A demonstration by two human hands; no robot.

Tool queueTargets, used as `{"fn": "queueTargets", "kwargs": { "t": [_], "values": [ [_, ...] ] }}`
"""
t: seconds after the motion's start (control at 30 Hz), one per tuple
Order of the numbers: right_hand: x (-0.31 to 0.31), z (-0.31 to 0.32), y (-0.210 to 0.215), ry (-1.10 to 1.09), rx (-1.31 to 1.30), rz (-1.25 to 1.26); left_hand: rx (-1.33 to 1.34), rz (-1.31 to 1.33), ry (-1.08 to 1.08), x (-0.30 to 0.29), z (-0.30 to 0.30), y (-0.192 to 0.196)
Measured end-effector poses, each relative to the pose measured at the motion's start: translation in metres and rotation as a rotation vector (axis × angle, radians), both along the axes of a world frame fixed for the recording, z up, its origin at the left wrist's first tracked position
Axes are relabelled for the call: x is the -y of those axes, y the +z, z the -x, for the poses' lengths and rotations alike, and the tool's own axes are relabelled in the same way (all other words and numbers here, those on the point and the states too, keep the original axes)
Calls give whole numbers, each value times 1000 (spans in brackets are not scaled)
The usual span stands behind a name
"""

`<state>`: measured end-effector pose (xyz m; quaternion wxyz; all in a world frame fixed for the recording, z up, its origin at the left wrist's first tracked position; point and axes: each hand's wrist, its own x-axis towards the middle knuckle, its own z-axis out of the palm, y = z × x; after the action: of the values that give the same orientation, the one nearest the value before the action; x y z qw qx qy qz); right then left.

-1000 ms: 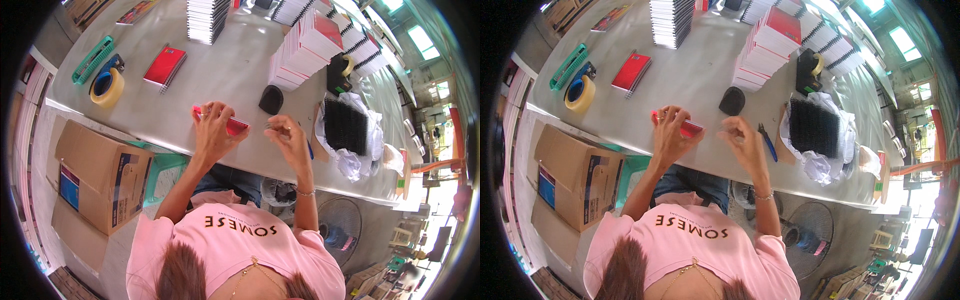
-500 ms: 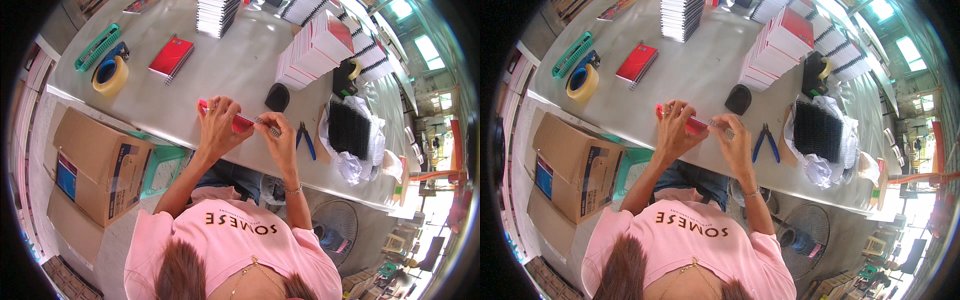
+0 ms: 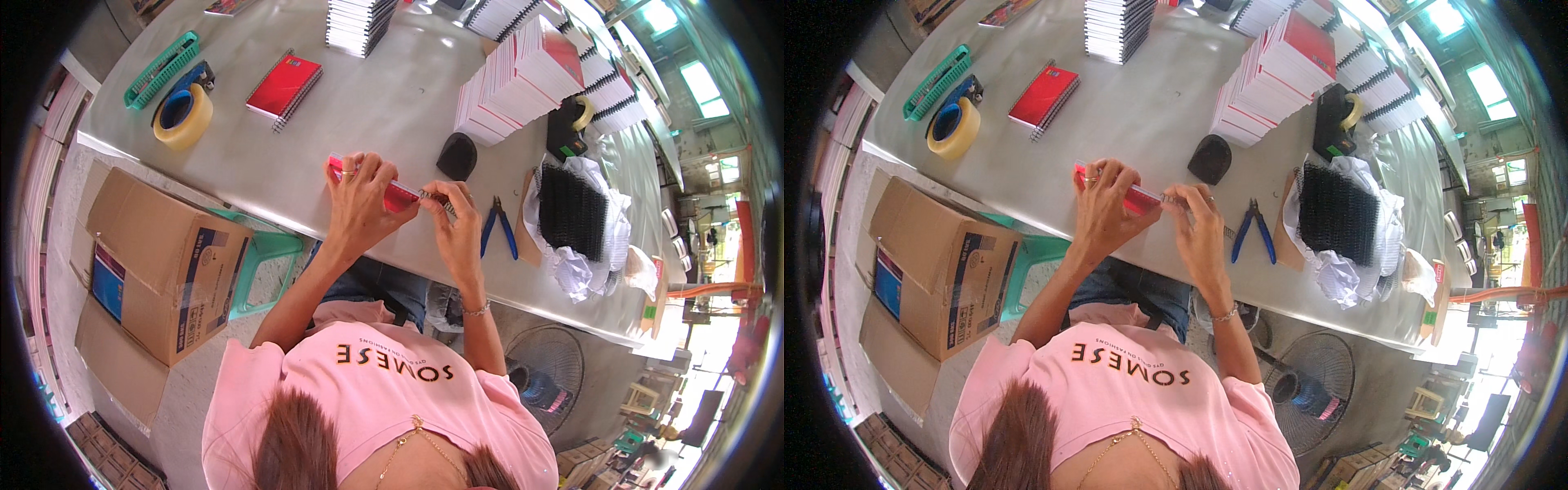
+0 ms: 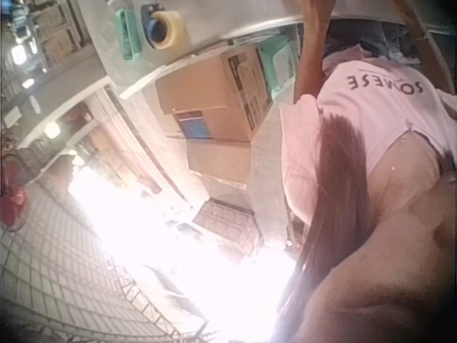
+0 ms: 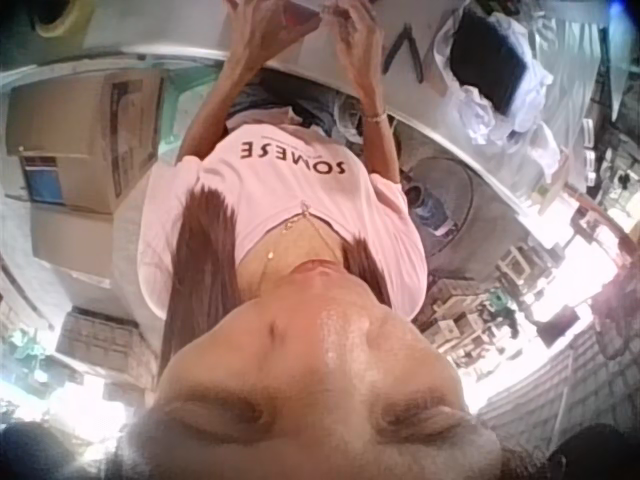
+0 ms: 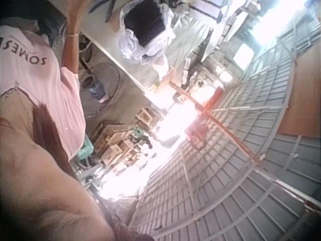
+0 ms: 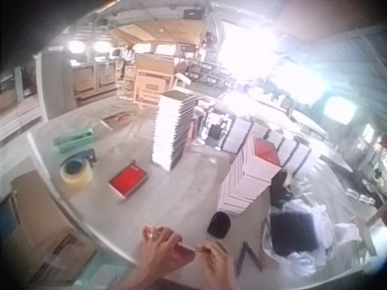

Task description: The person trims the excess wire from spiral-bound notebooks using pliers, then folds the wire ends inward by hand and stacks the finished notebooks.

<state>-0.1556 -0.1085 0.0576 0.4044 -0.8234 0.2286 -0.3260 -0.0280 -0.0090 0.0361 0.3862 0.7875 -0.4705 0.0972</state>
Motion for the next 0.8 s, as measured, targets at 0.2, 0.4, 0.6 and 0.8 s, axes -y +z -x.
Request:
{"fn": "queueTargets", "kwargs": {
  "t": [0.2, 0.4, 0.6, 0.8],
  "values": [
    [-2, 2, 0, 20, -117, 102, 17, -21, 7, 0, 0, -1],
    [-5, -1, 0, 4, -93, 56, 14, -84, 18, -3, 0, 1],
    [-8, -8, 11, -28, -102, 94, -15, -95, -15, -9, -1, 4],
    [0, -9, 2, 36, -108, 272, -93, -111, -25, -14, -4, 5]
  ]
}}
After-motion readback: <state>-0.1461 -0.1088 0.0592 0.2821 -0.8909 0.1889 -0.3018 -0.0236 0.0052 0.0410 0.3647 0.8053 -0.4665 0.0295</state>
